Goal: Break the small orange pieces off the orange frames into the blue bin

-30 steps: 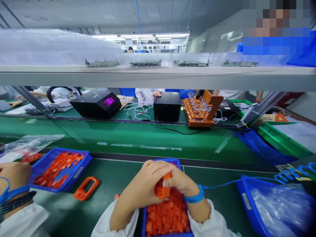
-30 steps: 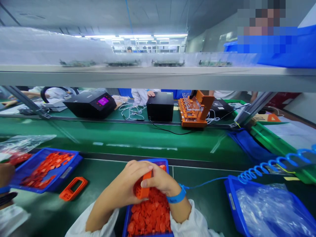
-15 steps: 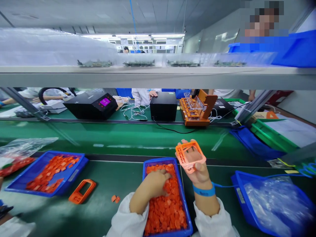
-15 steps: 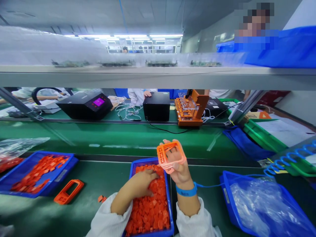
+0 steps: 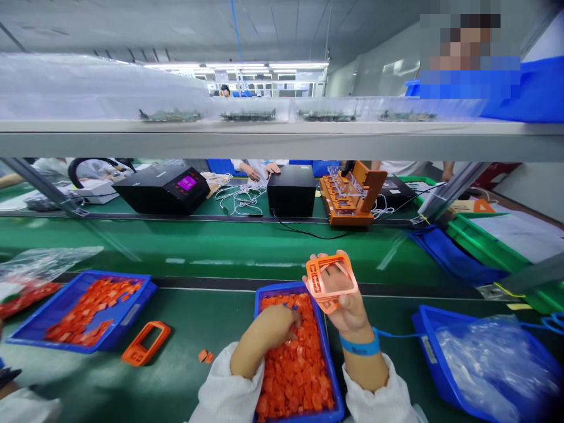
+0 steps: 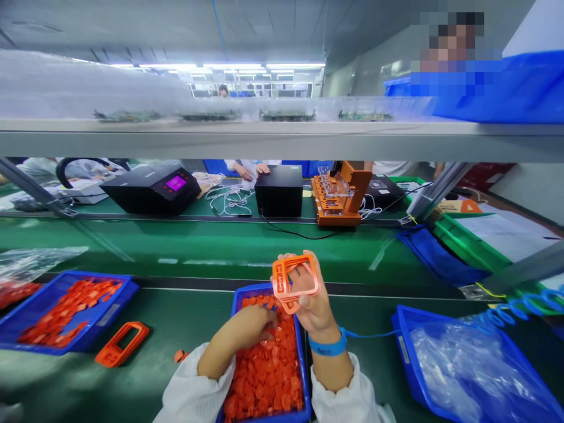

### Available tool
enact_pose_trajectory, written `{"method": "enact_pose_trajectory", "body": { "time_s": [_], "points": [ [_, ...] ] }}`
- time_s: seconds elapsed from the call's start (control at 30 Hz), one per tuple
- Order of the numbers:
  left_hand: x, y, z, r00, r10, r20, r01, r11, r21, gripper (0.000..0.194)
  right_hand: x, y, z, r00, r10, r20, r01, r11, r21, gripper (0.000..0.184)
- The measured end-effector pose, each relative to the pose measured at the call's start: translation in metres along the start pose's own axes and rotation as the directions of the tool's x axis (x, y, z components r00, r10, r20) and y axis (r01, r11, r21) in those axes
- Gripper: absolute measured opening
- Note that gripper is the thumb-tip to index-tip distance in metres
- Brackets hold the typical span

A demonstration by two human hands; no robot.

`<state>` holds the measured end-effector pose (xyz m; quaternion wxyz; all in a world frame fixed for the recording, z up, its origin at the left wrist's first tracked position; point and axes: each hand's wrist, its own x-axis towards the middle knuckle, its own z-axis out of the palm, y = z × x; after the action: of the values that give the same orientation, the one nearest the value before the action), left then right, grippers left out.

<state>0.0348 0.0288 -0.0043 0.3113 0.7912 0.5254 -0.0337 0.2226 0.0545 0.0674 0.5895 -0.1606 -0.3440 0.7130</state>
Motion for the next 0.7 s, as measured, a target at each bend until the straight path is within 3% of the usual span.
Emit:
{"method": "enact_pose_trajectory", "body": {
  "time_s": [0.17,0.37,0.57,0.7],
  "points": [
    [0.001,-0.005,-0.002,0.992,0.087,-0.09,-0.094,0.993,-0.077,0.025,-0.001,0.001,0.0,0.999,0.025,0.027,-0.025,1.0,-0.008,0.092],
    [-0.02,-0.001,-0.029,0.949,0.071,-0.308,-0.136,0.972,-0.194,0.045,-0.001,0.0,-0.002,0.998,0.052,0.046,-0.052,0.999,0.004,0.091],
    [-0.055,-0.005,-0.056,0.84,0.006,-0.542,-0.217,0.92,-0.326,0.019,0.0,0.004,-0.004,0.993,0.099,0.069,-0.1,0.995,0.023,0.092],
    [-0.067,-0.008,-0.06,0.706,-0.056,-0.706,-0.344,0.844,-0.411,0.015,0.001,0.008,-0.005,0.989,0.097,0.113,-0.105,0.992,0.072,0.084]
  ]
}}
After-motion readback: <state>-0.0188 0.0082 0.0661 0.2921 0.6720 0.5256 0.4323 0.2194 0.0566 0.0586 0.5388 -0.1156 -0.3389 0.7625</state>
